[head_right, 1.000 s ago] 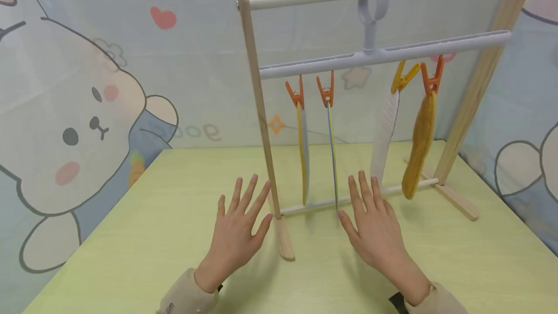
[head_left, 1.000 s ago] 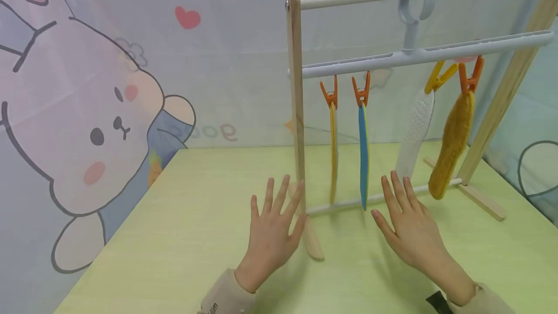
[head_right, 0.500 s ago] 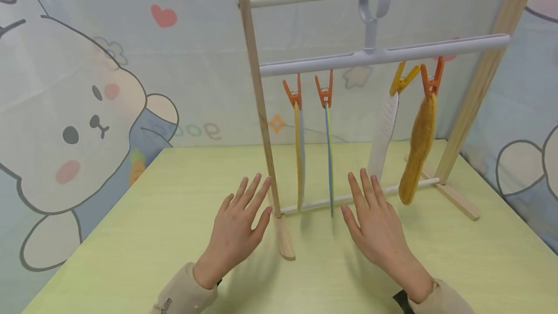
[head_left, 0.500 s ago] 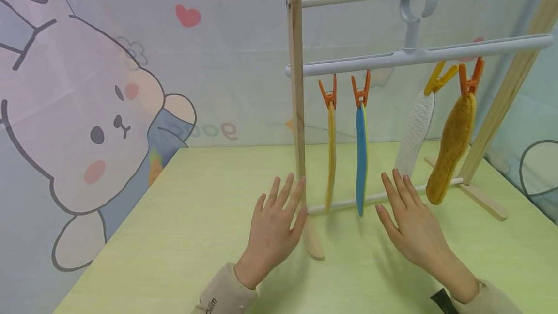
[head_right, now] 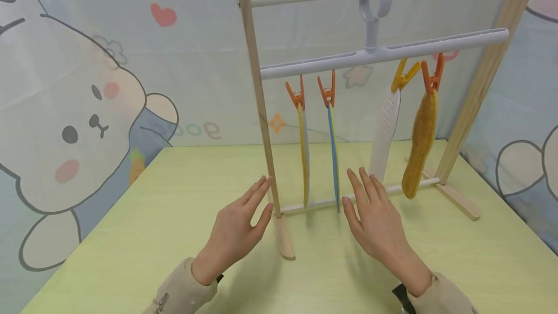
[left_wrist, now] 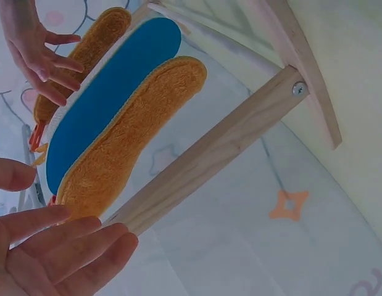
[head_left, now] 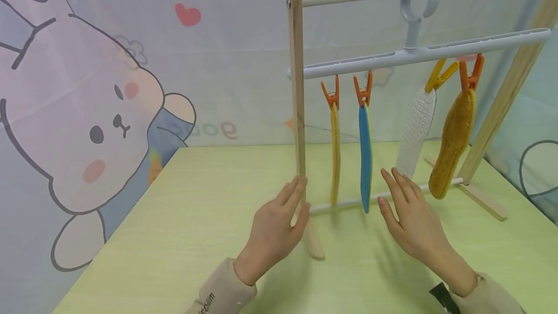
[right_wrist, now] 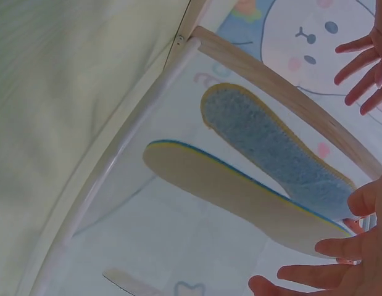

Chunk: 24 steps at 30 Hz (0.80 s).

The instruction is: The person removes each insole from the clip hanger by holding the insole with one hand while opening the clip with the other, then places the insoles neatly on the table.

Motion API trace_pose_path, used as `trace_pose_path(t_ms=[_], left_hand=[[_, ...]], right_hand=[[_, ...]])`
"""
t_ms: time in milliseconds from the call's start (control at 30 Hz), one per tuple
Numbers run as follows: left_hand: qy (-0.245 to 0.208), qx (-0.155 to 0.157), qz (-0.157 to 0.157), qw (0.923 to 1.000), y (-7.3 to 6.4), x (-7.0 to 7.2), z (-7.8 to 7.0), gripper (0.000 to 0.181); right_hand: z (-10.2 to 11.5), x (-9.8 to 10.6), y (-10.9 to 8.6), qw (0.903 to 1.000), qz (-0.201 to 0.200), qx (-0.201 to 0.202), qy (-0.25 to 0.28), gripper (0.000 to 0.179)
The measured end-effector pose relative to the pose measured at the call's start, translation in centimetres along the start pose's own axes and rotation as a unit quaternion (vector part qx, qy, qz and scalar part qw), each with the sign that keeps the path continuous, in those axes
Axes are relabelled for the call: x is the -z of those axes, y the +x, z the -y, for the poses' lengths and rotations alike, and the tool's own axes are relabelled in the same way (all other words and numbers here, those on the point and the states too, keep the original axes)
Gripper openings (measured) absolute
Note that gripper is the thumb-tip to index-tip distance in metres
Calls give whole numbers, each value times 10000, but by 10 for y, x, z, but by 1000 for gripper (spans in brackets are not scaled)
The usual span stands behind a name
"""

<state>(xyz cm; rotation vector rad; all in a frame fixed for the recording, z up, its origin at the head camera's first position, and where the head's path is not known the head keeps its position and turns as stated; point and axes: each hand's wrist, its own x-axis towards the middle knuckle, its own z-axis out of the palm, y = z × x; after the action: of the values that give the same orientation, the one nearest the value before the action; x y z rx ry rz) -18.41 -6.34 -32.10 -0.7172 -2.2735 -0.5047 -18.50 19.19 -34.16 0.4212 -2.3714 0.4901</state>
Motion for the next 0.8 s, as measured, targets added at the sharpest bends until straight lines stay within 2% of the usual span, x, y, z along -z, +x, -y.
trace_pose_path(t_ms=[167, 333, 633, 800], left_hand=[[-536, 201, 303, 9979, 3, 2, -4, 43], [-893, 323, 458, 9944, 6, 6, -6, 42], [-1424, 269, 227, 9892, 14, 4, -6, 38], [-1856, 246, 216, 9821, 18, -1, -9, 39]], right_hand=[[-2, 2, 3, 9996, -206, 37, 184, 49], [-3, 5, 6, 9987, -406, 95, 283, 49], [3, 14, 14, 9977, -459, -16, 499, 44], [6, 18, 19, 9963, -648, 19, 559, 44]])
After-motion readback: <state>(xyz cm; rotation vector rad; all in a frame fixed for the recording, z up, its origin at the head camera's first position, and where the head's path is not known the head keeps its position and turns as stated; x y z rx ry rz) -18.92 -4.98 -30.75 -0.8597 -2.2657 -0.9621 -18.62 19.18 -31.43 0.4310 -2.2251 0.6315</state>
